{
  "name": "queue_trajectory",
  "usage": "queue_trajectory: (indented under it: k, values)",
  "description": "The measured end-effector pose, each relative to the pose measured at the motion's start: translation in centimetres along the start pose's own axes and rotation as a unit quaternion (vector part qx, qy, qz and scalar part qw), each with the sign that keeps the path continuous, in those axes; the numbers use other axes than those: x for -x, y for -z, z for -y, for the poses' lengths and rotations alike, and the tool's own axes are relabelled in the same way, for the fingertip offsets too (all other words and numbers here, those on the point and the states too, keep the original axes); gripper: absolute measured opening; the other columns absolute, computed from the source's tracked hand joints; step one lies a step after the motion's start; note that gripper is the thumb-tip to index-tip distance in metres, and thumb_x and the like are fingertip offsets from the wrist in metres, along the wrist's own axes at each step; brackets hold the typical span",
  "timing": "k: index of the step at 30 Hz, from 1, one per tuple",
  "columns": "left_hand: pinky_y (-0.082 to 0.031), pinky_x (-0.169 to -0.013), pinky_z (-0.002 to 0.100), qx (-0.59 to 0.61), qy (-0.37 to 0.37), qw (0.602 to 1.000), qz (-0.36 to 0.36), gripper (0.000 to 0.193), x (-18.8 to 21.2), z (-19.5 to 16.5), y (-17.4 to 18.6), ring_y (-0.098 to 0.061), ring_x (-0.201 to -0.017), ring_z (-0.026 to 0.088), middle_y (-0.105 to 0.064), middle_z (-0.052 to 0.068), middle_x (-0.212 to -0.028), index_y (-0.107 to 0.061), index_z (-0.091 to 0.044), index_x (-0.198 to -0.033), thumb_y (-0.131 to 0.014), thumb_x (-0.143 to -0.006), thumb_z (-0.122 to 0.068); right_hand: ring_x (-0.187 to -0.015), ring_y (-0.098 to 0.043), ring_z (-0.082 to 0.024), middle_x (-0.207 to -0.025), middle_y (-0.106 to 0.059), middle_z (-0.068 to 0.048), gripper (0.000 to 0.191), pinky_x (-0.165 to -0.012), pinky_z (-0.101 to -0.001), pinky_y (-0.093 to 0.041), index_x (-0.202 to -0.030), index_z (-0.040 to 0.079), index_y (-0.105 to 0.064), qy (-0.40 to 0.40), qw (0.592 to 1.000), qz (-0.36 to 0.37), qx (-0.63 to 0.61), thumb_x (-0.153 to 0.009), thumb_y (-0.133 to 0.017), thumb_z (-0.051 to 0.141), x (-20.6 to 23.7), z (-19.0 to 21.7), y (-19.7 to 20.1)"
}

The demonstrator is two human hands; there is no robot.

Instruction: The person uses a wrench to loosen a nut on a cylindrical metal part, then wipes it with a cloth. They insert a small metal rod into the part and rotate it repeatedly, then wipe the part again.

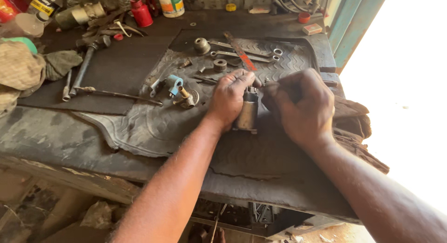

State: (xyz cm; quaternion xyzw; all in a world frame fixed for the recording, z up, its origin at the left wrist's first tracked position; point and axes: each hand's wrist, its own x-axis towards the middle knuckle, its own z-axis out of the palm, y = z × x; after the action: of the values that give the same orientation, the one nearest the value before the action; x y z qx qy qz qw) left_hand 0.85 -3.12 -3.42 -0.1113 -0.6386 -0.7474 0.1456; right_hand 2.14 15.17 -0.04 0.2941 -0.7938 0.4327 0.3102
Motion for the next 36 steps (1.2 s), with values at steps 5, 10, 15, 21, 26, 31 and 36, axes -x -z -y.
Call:
queue_trajectory:
  k: [5,10,15,21,26,31,36]
  values:
    - [-0.049,-0.077,0.028,-0.09,-0.069,0.993,0.03,0.032,0.3,-0.2,0.2,-0.06,-0.078,0.01,-0.065,0.0,-0.079,-0.066,-0.005,-0.085,-0.051,-0.103,-0.027,-0.088,-0.07,-0.028,-0.092,-0.069,-0.012,0.015,-0.079,-0.0373,-0.057,-0.096,0.009,-0.072,0.147,0.985,0.093,-0.012,-0.083,-0.079,0.01,0.3,0.3,-0.2]
    - [-0.049,-0.075,0.028,-0.112,-0.087,0.99,-0.001,0.031,0.4,0.0,0.4,-0.06,-0.075,0.01,-0.064,-0.002,-0.078,-0.065,-0.007,-0.084,-0.051,-0.103,-0.027,-0.072,-0.074,-0.025,-0.078,-0.074,-0.011,0.02,-0.068,-0.0375,-0.057,-0.089,0.008,-0.07,-0.167,0.975,0.145,-0.02,-0.086,-0.08,0.024,-0.7,0.6,-0.6]
    - [-0.043,-0.069,0.029,0.021,-0.021,0.998,-0.057,0.027,-0.3,0.9,0.9,-0.053,-0.073,0.01,-0.058,-0.001,-0.075,-0.065,-0.005,-0.082,-0.057,-0.1,-0.022,-0.08,-0.074,-0.025,-0.085,-0.075,-0.014,0.019,-0.073,-0.038,-0.056,-0.094,0.005,-0.071,-0.092,0.993,0.072,0.014,-0.087,-0.079,0.021,-0.7,0.2,-0.6]
    - [-0.041,-0.06,0.03,-0.019,0.001,0.981,-0.192,0.05,-1.0,0.8,0.8,-0.052,-0.063,0.011,-0.055,-0.002,-0.065,-0.06,-0.008,-0.075,-0.054,-0.103,-0.049,-0.088,-0.075,-0.025,-0.094,-0.073,-0.01,0.011,-0.079,-0.0373,-0.058,-0.103,0.008,-0.066,-0.042,0.998,0.006,-0.056,-0.095,-0.07,0.014,-0.1,-0.1,-0.5]
    - [-0.042,-0.057,0.031,-0.197,-0.071,0.966,-0.153,0.056,-0.2,0.1,0.2,-0.048,-0.062,0.009,-0.055,-0.002,-0.063,-0.059,-0.007,-0.07,-0.066,-0.095,-0.056,-0.089,-0.067,-0.033,-0.094,-0.061,-0.013,0.02,-0.076,-0.0415,-0.056,-0.089,0.007,-0.066,0.139,0.969,0.203,-0.031,-0.076,-0.081,0.011,0.0,0.4,-0.2]
    - [-0.043,-0.056,0.029,-0.185,-0.095,0.969,-0.136,0.052,-0.2,-0.2,0.0,-0.047,-0.062,0.007,-0.055,-0.005,-0.065,-0.057,-0.008,-0.072,-0.081,-0.084,-0.053,-0.091,-0.068,-0.031,-0.092,-0.063,-0.01,0.02,-0.081,-0.0424,-0.055,-0.088,0.009,-0.066,0.117,0.968,0.217,-0.037,-0.074,-0.079,0.013,-0.5,0.2,-0.4]
    - [-0.043,-0.057,0.027,-0.197,-0.102,0.967,-0.122,0.054,-0.2,-0.1,0.0,-0.046,-0.064,0.007,-0.052,-0.006,-0.067,-0.053,-0.009,-0.073,-0.083,-0.083,-0.053,-0.088,-0.069,-0.033,-0.09,-0.066,-0.012,0.027,-0.079,-0.044,-0.054,-0.09,0.005,-0.063,0.096,0.971,0.217,-0.002,-0.076,-0.081,0.019,-0.4,-0.2,-0.7]
